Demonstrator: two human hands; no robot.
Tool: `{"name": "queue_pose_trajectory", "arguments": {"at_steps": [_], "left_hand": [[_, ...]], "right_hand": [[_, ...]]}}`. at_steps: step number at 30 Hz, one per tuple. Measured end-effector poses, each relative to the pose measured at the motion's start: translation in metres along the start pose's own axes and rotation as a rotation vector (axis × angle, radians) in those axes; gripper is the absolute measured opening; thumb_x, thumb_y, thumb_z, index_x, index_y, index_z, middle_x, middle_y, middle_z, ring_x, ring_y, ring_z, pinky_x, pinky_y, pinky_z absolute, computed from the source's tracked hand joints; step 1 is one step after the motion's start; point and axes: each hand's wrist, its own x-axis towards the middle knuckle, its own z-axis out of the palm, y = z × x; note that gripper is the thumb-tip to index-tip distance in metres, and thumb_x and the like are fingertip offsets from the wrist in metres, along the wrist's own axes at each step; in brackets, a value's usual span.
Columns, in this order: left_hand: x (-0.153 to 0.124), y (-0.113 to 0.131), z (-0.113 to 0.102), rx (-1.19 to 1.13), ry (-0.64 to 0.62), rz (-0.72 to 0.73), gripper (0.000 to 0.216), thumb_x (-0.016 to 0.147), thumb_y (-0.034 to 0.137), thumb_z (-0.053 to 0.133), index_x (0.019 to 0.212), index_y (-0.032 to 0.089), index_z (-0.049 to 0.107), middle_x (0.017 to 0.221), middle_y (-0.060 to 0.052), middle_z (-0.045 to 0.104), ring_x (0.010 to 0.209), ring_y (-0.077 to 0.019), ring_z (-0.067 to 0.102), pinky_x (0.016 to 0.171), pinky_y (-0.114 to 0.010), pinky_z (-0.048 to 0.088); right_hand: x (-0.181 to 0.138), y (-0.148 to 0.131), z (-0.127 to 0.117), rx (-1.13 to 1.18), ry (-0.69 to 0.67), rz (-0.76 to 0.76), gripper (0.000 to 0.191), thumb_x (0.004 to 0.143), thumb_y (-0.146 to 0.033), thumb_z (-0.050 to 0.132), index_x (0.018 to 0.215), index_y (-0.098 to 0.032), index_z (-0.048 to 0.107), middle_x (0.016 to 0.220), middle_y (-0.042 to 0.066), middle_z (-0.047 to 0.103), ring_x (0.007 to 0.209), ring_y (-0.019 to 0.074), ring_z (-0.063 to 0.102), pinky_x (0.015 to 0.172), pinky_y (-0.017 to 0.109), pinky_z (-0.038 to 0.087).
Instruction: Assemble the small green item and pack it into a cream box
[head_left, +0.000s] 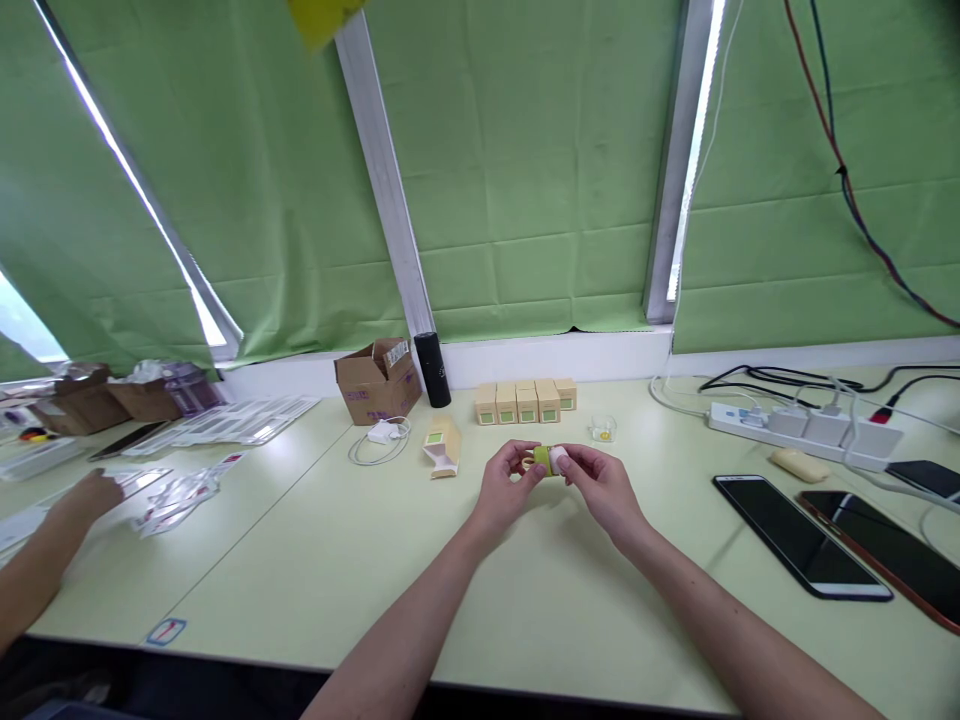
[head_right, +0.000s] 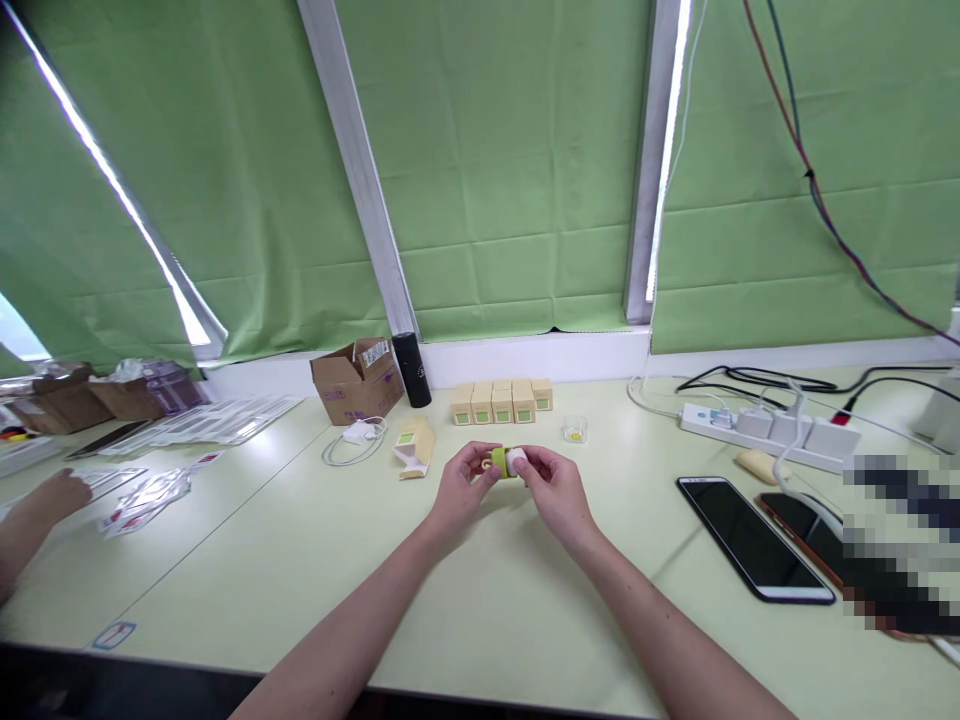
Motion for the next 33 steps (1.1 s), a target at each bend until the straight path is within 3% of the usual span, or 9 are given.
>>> {"name": "queue_pose_trajectory", "arguments": {"at_steps": [5,20,33], "left_hand": [[-0.0001,-0.0005,-0.0004,-0.026,0.023,-0.019,0.059,0.076,0.062,0.081,0.111,0.016,0.068,0.093,-0.006,0.068,0.080,-0.0163,0.058,0.077,-0.031,0.048],[-0.0012,0.0006,-0.0003,-0.012,0.005,-0.025,0.055,0.076,0.058,0.082,0.111,0.018,0.070,0.092,-0.005,0.064,0.080,-0.0162,0.057,0.077,-0.030,0.048],[-0.0005,-0.0019,0.0010,0.043,-0.010,0.032,0.049,0.079,0.057,0.080,0.108,0.018,0.071,0.103,-0.009,0.073,0.087,-0.0196,0.063,0.081,-0.033,0.051]], "right_hand": [[0.0015,-0.0023,-0.0008,0.013,0.030,-0.008,0.059,0.072,-0.067,0.078,0.101,-0.016,0.079,0.091,0.011,0.079,0.075,0.0209,0.065,0.076,0.037,0.055],[-0.0018,-0.0037,0.0015,0.005,-0.030,0.011,0.050,0.075,-0.061,0.077,0.099,-0.017,0.078,0.091,0.009,0.079,0.077,0.0209,0.067,0.079,0.037,0.056],[-0.0011,0.0023,0.0022,-0.024,-0.017,-0.001,0.052,0.078,-0.063,0.075,0.101,-0.016,0.079,0.090,0.010,0.079,0.075,0.0203,0.066,0.073,0.035,0.055]]}}
